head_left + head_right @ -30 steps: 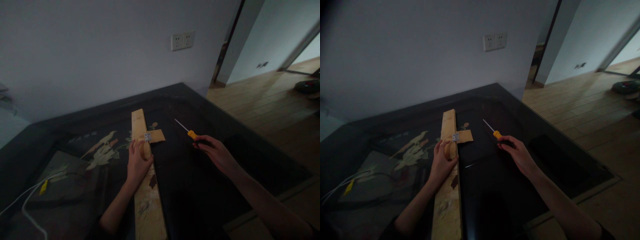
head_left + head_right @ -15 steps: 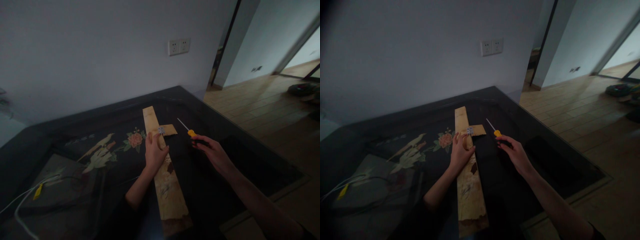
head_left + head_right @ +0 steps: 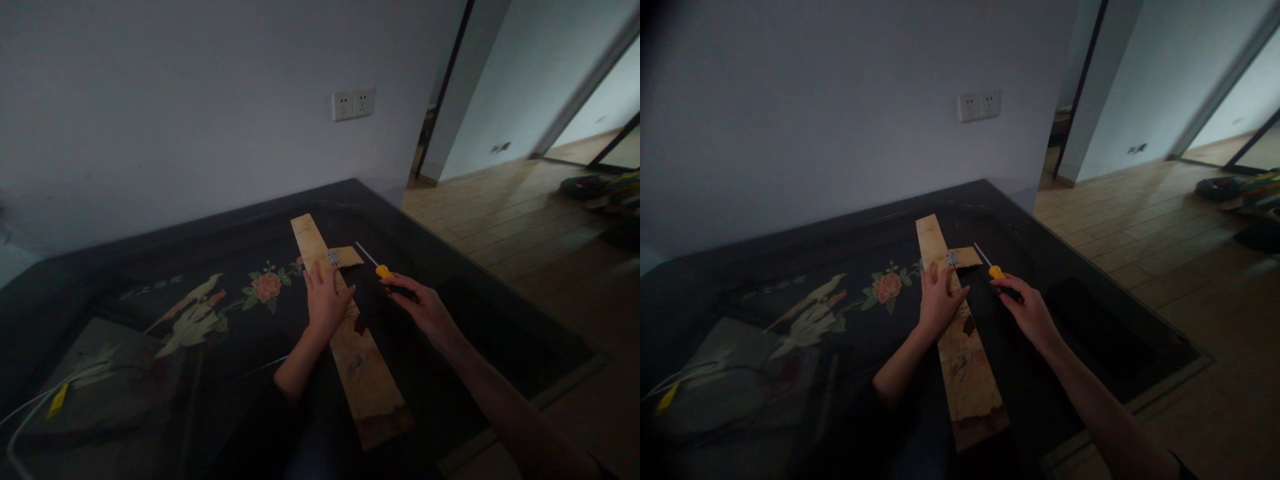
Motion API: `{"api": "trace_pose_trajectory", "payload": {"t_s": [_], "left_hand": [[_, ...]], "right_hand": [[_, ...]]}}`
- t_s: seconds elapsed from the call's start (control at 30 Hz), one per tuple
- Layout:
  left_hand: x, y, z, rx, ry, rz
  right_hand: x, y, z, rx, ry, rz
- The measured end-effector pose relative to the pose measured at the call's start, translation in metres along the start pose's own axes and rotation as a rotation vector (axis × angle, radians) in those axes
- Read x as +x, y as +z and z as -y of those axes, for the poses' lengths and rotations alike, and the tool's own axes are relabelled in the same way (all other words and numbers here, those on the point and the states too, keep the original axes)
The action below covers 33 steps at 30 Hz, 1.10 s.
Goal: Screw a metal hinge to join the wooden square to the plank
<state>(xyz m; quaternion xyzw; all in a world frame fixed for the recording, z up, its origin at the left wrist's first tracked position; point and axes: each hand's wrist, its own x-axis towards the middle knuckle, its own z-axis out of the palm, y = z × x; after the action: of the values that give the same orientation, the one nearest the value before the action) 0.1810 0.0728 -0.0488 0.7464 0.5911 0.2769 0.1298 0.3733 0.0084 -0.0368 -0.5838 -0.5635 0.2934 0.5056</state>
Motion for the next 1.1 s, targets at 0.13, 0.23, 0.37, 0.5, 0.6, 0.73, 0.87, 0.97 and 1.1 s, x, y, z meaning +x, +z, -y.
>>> {"api": "trace_pose_trajectory", "payload": {"t_s": [0.13,0.23,0.37,0.5,0.6,0.73,0.87,0.97,1.1], "left_hand": [[0.003,-0.003,0.003,0.040,0.069,0.040],[-0.004,-0.013,-0.001,0.075,0.073,0.095],[-0.036,-0.029,-0.008,0.103,0.303,0.300],[-0.072,-0.036,-0.005,0.081,0.603,0.444],[-0.082,-0.037,0.001,0.037,0.692,0.464],[-0.079,-0.034,0.004,-0.012,0.691,0.461],[-0.075,-0.030,0.006,-0.047,0.664,0.444],[-0.074,-0.029,0.007,-0.056,0.649,0.434],[-0.074,-0.029,0.008,-0.059,0.650,0.437]], "right_hand": [[0.005,-0.002,-0.008,-0.065,-0.021,-0.011],[0.002,-0.009,-0.013,-0.113,-0.013,0.002],[-0.022,-0.016,-0.018,-0.210,-0.016,-0.005],[-0.054,-0.012,-0.021,-0.329,-0.051,0.016],[-0.068,-0.006,-0.017,-0.415,-0.069,0.035],[-0.072,0.002,-0.009,-0.469,-0.087,0.066],[-0.071,0.008,-0.006,-0.498,-0.095,0.086],[-0.070,0.012,-0.006,-0.498,-0.117,0.084],[-0.068,0.016,-0.007,-0.503,-0.144,0.072]]}}
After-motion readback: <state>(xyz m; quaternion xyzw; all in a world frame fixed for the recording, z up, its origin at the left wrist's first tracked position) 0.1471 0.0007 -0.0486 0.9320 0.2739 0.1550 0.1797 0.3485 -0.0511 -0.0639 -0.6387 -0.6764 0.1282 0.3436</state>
